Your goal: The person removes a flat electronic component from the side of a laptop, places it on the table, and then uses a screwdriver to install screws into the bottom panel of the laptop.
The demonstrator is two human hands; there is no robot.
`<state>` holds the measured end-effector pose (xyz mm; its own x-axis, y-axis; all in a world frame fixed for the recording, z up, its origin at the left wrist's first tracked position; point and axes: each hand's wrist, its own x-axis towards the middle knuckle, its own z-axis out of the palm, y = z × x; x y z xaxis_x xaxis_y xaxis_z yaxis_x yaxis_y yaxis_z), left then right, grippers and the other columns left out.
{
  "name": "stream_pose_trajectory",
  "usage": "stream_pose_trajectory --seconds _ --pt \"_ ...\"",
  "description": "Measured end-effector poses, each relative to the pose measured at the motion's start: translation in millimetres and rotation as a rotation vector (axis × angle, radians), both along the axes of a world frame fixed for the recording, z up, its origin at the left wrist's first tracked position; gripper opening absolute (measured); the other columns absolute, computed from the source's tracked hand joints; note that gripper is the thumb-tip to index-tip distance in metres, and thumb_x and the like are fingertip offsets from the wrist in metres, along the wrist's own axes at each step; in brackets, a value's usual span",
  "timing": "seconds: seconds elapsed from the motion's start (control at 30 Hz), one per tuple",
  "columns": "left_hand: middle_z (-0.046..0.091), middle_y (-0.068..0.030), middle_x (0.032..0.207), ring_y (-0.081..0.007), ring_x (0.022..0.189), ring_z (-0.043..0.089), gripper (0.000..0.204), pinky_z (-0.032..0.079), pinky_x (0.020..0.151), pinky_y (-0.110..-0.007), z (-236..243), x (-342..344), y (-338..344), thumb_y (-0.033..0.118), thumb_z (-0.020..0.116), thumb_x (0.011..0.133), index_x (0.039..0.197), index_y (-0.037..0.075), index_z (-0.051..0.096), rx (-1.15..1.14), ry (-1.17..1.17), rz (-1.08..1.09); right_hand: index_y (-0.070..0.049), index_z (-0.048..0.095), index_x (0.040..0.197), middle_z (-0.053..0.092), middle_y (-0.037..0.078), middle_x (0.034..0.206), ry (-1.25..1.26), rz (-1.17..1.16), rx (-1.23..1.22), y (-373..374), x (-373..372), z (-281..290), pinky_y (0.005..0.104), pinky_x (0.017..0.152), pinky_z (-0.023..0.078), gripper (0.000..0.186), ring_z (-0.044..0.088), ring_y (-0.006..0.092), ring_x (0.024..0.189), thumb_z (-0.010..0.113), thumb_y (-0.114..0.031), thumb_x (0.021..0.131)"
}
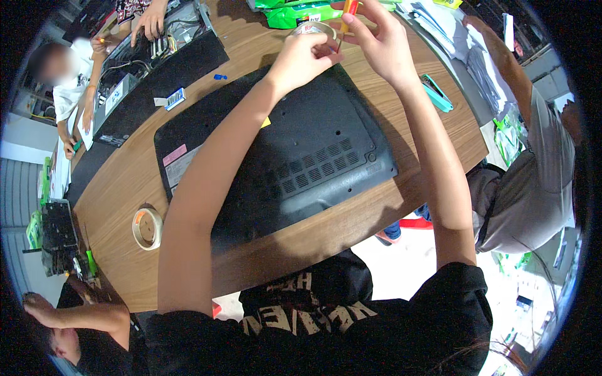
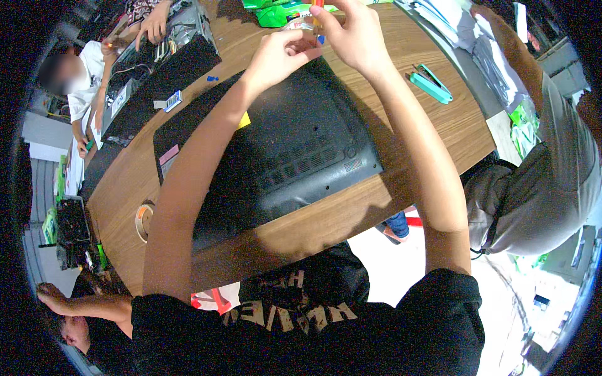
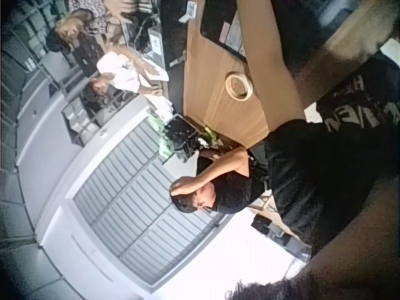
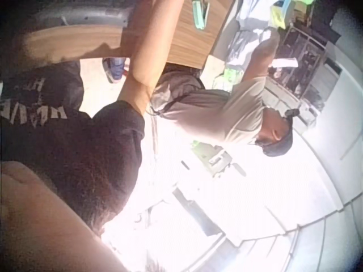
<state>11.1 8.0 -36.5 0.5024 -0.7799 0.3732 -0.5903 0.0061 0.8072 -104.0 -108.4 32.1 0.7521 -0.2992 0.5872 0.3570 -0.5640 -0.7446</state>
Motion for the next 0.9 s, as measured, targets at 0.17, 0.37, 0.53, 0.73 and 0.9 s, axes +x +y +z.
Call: stream_pose_trajectory --seconds 0.17,0.37,0.53,0.73,0.9 --pt "0.068 -0.0055 0.093 -0.009 0.086 0.062 0.023 0.049 0.082 -0.026 6 18 21 0.015 0.06 0.09 0.11 0.005 0.064 -0.011 0.093 -0.096 -0.003 0.05 0.126 0.062 0.013 0.107 -0.033 0.088 0.069 3 2 2 0.0291 0.075 0.054 0.035 0.063 0.0161 0.09 0.048 0.003 0.092" --pt "0.068 -0.0066 0.094 -0.0106 0.087 0.062 0.022 0.049 0.081 -0.026 7 22 36 0.012 0.055 0.092 0.111 0.005 0.063 0.038 0.05 -0.064 -0.001 0.05 0.126 0.058 0.012 0.109 -0.075 0.095 0.118 0 -1 11 0.0297 0.077 0.056 0.034 0.063 0.0169 0.09 0.048 0.004 0.092" --pt "0.068 -0.0068 0.093 -0.0111 0.087 0.062 0.022 0.049 0.08 -0.026 3 21 31 0.011 0.054 0.092 0.111 0.004 0.063 0.074 0.049 -0.06 -0.001 0.051 0.125 0.057 0.011 0.112 -0.147 0.06 -0.004 1 -2 13 0.0304 0.077 0.057 0.034 0.061 0.0169 0.095 0.048 0.004 0.092" --pt "0.067 -0.006 0.095 -0.0095 0.085 0.062 0.026 0.05 0.08 -0.025 1 14 28 0.01 0.061 0.088 0.113 0.004 0.062 0.122 0.05 -0.059 -0.002 0.049 0.126 0.057 0.011 0.111 -0.091 0.079 0.166 3 -4 13 0.0301 0.077 0.056 0.033 0.061 0.0177 0.094 0.049 0.0 0.093" --pt "0.068 -0.0056 0.08 -0.0109 0.072 0.063 0.023 0.051 0.068 -0.026 20 1 40 0.021 0.069 0.084 0.094 0.0 0.068 0.232 0.218 -0.123 -0.007 0.048 0.126 0.057 0.009 0.108 -0.173 0.041 0.26 9 -14 26 0.0284 0.074 0.055 0.033 0.062 0.0159 0.089 0.052 -0.008 0.094"
